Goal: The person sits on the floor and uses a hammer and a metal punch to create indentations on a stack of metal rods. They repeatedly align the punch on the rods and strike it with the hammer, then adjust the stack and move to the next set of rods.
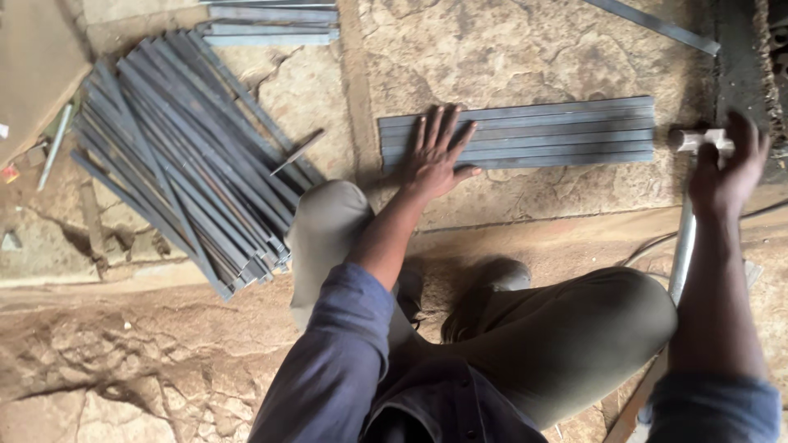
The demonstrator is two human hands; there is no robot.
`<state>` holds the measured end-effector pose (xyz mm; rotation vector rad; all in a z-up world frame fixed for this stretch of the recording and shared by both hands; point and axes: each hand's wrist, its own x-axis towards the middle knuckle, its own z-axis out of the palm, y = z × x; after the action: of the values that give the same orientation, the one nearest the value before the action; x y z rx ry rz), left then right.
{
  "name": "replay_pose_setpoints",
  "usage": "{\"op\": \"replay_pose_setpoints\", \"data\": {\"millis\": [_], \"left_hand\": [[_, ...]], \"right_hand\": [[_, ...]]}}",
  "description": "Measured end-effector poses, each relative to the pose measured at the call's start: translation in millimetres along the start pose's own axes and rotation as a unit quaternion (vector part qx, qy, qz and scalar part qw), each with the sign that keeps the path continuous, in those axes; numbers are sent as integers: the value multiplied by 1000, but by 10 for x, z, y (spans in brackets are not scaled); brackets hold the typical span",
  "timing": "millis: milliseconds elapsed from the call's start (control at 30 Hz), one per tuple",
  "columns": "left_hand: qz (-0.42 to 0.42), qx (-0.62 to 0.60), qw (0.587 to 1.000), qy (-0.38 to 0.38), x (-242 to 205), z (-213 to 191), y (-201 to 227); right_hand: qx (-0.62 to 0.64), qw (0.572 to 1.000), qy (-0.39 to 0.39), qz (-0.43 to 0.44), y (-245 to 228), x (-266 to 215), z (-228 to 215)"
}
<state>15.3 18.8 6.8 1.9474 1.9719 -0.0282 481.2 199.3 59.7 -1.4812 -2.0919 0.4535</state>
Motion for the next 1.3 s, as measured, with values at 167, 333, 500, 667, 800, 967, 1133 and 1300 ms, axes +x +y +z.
{"op": "replay_pose_setpoints", "data": {"millis": [167,333,500,667,800,967,1133,1300], "left_hand": [[9,-40,998,-38,-37,-213,-36],[-44,-343,935,-78,-3,-642,-705],[-175,-177,968,-10,-711,-843,-1877],[-234,-28,971,36,-1322,-371,-2493],[-240,-76,967,37,-1405,-104,-2649],[-249,-91,964,8,-1293,-246,-2680],[-248,-482,820,183,-1146,-729,-2473],[-141,-752,583,273,-849,-1078,-1892]], "right_hand": [[-154,987,49,16,131,-843,-36],[-185,974,11,128,-18,-1349,-46],[-82,982,57,160,-205,-1357,29],[51,963,6,266,-363,-1336,-48],[150,949,26,275,-593,-1404,-202],[439,887,78,119,-964,-1212,-478],[458,887,-16,55,-914,-428,-720],[438,889,51,-123,-2080,-283,-134]]}}
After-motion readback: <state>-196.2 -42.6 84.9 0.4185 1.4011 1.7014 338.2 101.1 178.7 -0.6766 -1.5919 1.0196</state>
